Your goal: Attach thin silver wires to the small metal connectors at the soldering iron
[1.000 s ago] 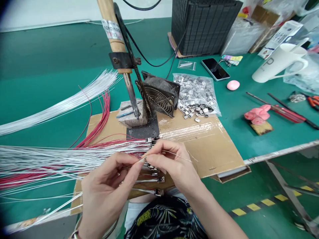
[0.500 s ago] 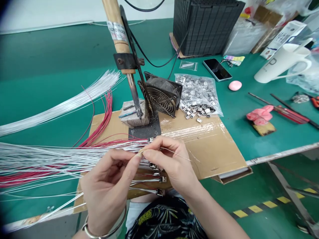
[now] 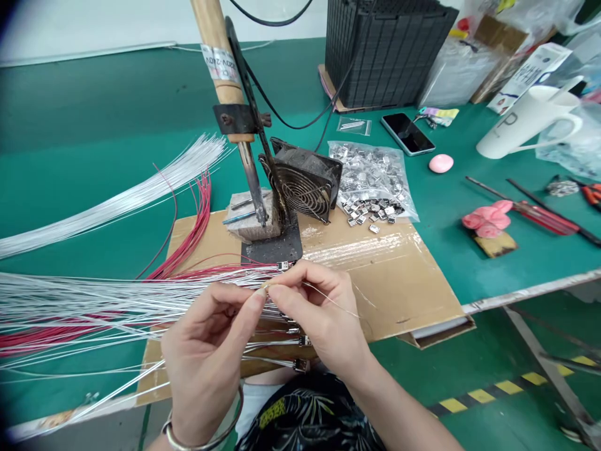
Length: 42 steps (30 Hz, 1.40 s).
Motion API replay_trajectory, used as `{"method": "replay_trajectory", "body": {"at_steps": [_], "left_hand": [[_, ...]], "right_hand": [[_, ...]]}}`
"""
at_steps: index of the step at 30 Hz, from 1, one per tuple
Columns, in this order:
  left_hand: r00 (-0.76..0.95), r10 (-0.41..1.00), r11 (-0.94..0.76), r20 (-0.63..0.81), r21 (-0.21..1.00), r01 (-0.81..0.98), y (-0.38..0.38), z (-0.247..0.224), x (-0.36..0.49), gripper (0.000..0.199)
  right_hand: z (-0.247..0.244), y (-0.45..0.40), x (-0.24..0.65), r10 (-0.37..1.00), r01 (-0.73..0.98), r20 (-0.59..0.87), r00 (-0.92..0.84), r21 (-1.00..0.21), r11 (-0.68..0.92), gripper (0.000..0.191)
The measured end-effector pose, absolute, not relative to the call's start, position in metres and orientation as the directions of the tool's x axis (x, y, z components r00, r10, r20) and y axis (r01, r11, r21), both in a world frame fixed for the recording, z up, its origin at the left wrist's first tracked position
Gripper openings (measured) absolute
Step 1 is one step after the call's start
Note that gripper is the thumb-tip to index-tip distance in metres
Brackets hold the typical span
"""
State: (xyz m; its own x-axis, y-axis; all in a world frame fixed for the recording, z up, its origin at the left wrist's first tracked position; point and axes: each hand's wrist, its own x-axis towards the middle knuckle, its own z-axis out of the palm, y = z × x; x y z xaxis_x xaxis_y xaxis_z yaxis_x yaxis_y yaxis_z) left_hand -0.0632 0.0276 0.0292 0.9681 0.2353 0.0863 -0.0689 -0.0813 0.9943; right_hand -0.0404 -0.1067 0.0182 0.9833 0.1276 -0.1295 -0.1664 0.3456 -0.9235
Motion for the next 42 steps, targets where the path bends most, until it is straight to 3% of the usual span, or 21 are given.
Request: {"method": "replay_trajectory", "body": {"at_steps": [7,24,42], "left_hand": [[0.968,0.244,-0.052,0.059,0.998,-0.047,0.0265,0.0299,-0.0627,0.013],[0.961,0.257,-0.067,0.098,0.994,-0.083,0.0239,0.0313,-0.0613,0.013],[0.945,0.317,-0.033,0.078,0.997,-0.071,0.0178,0.0276,-0.0614,0.015]], "right_hand": [[0.0185,-0.1054,-0.0408,0.076,-0.126,-0.108,0.991,-0.945,0.300,0.011],[0.0194,-0.1051,-0.0389,0.093,-0.109,-0.085,0.992,-0.950,0.291,0.017],[0.0183,-0.0970,-0.0401,-0.006,-0.084,-0.091,0.996,-0.948,0.307,0.019]]}}
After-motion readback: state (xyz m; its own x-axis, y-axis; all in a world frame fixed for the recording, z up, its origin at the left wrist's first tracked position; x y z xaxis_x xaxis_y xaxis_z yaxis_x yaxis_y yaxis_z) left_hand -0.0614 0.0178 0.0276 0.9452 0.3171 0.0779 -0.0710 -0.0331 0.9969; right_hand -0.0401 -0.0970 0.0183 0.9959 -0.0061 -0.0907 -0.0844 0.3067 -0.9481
